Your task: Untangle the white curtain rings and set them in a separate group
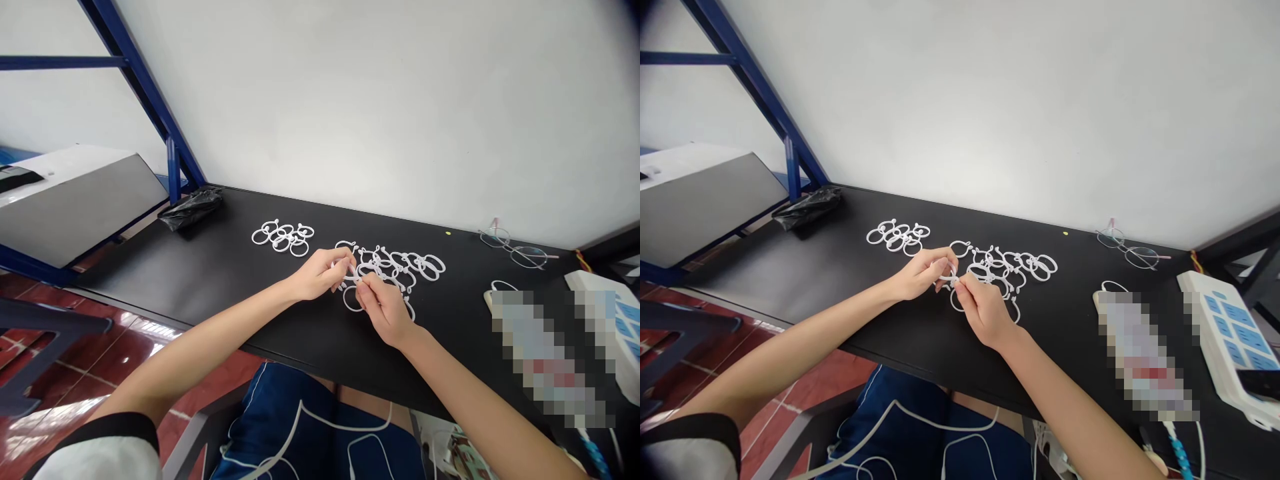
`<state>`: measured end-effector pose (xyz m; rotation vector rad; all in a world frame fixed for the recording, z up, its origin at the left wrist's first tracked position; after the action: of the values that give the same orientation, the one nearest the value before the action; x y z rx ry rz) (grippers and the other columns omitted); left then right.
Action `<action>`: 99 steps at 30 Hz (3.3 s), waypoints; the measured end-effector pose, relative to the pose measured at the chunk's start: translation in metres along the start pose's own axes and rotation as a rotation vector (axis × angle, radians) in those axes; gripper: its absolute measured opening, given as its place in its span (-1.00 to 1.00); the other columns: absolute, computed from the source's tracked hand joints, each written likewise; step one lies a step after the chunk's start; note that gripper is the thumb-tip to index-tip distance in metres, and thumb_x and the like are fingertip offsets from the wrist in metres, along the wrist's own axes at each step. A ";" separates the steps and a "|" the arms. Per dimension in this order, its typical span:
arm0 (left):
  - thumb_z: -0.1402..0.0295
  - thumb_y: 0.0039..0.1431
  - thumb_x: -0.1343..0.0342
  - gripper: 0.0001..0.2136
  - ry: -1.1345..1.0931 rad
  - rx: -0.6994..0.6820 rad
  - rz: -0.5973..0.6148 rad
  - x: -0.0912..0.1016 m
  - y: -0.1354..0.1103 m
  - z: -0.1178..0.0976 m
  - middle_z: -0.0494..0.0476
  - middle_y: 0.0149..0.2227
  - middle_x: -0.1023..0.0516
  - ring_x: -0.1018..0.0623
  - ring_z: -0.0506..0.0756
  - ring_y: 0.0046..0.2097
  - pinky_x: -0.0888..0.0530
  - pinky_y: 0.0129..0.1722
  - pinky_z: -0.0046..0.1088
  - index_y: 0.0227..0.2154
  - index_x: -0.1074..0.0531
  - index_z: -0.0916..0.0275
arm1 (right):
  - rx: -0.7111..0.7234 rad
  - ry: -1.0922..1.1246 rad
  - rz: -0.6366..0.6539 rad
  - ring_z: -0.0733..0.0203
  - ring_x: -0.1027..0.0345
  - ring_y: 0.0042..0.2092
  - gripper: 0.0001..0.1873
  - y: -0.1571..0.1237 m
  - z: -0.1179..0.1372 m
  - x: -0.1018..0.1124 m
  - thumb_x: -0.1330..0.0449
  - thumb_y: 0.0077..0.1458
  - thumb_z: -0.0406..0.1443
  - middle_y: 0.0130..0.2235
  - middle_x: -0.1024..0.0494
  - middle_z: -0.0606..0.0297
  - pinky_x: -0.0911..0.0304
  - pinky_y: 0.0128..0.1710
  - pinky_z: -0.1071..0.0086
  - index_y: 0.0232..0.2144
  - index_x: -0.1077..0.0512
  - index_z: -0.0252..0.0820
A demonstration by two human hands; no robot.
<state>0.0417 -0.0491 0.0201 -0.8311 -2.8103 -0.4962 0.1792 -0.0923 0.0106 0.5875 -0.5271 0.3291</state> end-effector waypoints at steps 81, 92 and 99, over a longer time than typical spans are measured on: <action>0.18 0.29 0.03 -0.67 1.138 0.352 -0.193 0.054 0.007 0.025 0.20 -0.34 -0.58 -0.57 0.16 -0.26 -0.37 -0.34 -0.43 -0.09 -0.48 0.29 | -0.096 -0.011 -0.224 0.37 -0.17 -0.59 -0.73 0.000 -0.009 0.015 0.03 0.36 -0.21 -0.56 -0.28 0.43 -0.10 -0.58 0.45 -0.42 -0.21 -0.11; 0.36 0.11 -0.12 -0.85 0.824 0.067 0.128 0.023 0.008 0.018 -0.04 -0.55 -0.40 -0.37 -0.02 -0.48 -0.25 -0.42 -0.51 -0.29 -0.53 0.26 | -0.090 -0.003 -0.228 0.38 -0.18 -0.59 -0.75 -0.001 -0.008 0.016 0.03 0.35 -0.22 -0.57 -0.30 0.44 -0.11 -0.57 0.46 -0.41 -0.22 -0.12; 0.41 0.18 -0.09 -0.88 0.828 0.024 0.109 0.026 0.009 0.024 0.01 -0.49 -0.42 -0.38 -0.01 -0.43 -0.26 -0.36 -0.50 -0.37 -0.53 0.28 | -0.084 -0.012 -0.226 0.38 -0.17 -0.59 -0.75 0.000 -0.007 0.015 0.03 0.35 -0.23 -0.57 -0.30 0.44 -0.11 -0.57 0.46 -0.41 -0.22 -0.12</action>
<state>0.0237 -0.0203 0.0071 -0.5799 -1.9969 -0.6094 0.1944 -0.0862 0.0137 0.5621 -0.4780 0.0890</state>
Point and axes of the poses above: each hand's wrist, its own y-axis towards the middle knuckle, its own x-axis out of the back of the hand, z = x × y, the point moved 5 cm from there along y, towards the middle knuckle
